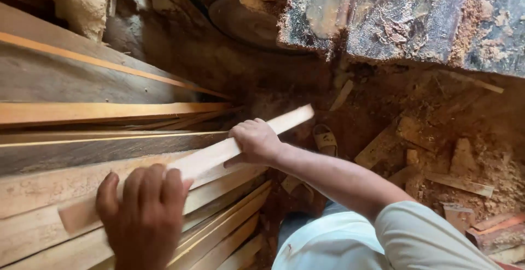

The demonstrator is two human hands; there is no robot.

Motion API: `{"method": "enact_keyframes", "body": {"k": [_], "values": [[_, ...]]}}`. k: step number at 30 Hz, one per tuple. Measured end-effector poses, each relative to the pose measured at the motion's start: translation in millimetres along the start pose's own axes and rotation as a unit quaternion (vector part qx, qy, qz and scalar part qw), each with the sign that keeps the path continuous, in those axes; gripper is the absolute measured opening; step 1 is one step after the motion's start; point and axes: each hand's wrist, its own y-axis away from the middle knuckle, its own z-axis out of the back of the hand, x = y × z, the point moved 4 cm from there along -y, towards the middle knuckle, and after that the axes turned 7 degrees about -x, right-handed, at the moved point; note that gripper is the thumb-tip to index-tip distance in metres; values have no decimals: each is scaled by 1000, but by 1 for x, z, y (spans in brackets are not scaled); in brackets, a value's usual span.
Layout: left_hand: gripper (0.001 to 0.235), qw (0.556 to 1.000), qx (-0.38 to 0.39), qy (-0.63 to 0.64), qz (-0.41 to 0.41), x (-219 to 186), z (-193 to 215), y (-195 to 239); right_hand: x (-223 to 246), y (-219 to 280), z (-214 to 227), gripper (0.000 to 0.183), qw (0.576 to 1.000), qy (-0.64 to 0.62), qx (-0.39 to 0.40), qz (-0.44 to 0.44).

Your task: The person is using a band saw to cut several wooden boards, handling each board individually and feeding it through the blade.

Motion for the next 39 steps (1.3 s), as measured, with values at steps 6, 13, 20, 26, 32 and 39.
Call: {"method": "enact_keyframes", "body": {"k": [6,13,20,26,32,39], "values": [[38,831,-195,474,216,-59,-46,38,-55,49,-3,44,849,-287,-60,-440],[88,515,464,614,378,-203,-193,100,-99,77,25,69,578,-483,-309,-581],[77,473,485,644,356,-231,-180,70,-142,99,36,61,479,-461,-330,-670],[74,443,494,662,350,-247,-185,56,-155,98,56,59,494,-444,-294,-688],[70,414,469,681,381,-262,-180,48,-171,98,60,63,521,-430,-267,-688],[71,437,474,671,368,-256,-177,33,-182,94,63,61,518,-425,-276,-689]]}}
